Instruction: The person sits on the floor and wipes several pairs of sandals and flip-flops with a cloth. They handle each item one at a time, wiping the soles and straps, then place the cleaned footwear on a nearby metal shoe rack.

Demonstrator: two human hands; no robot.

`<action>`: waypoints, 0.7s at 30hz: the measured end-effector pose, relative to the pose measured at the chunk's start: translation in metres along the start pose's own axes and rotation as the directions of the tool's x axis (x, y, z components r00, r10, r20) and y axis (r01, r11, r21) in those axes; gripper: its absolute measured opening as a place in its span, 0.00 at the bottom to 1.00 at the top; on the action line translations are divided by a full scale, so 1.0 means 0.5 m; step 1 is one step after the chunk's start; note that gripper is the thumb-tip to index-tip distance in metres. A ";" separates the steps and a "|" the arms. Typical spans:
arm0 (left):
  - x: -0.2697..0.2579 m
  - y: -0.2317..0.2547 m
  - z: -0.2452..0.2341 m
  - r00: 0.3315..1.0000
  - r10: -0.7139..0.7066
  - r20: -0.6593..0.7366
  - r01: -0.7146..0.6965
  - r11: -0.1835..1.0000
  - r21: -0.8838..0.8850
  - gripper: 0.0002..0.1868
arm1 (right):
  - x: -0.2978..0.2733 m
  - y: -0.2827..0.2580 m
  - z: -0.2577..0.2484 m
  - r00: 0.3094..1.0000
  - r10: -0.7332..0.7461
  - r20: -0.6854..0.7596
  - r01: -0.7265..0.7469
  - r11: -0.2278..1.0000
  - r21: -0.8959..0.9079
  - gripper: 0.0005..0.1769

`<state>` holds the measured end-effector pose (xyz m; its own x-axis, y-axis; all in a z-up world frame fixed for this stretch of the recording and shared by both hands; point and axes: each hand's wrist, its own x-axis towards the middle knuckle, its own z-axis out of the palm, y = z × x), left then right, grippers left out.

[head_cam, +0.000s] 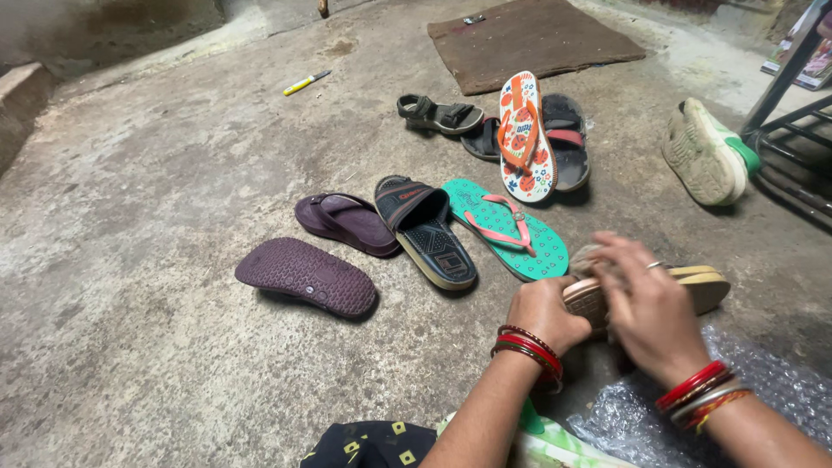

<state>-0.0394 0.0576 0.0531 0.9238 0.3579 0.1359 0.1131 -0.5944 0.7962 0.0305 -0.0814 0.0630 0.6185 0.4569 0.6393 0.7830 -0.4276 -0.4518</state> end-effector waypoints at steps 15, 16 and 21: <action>-0.025 0.005 -0.001 0.999 0.004 0.051 -0.006 0.999 0.052 0.21 | -0.060 0.426 -0.034 0.678 0.727 -0.113 -0.731 0.650 -0.206 0.21; -0.028 0.003 0.003 0.998 -0.023 0.055 0.019 0.996 0.087 0.21 | -0.066 0.439 -0.040 0.653 0.754 -0.071 -0.751 0.633 -0.187 0.23; 0.010 -0.024 0.012 0.994 -0.108 0.013 0.100 0.953 0.286 0.16 | -0.074 0.468 -0.034 0.645 0.759 0.088 -0.759 0.650 -0.038 0.24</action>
<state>-0.0338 0.0620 0.0407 0.9109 0.4105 0.0415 0.3045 -0.7368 0.6036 0.1898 -0.2117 -0.0561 0.9991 0.0386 0.0148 0.0365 -0.6540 -0.7556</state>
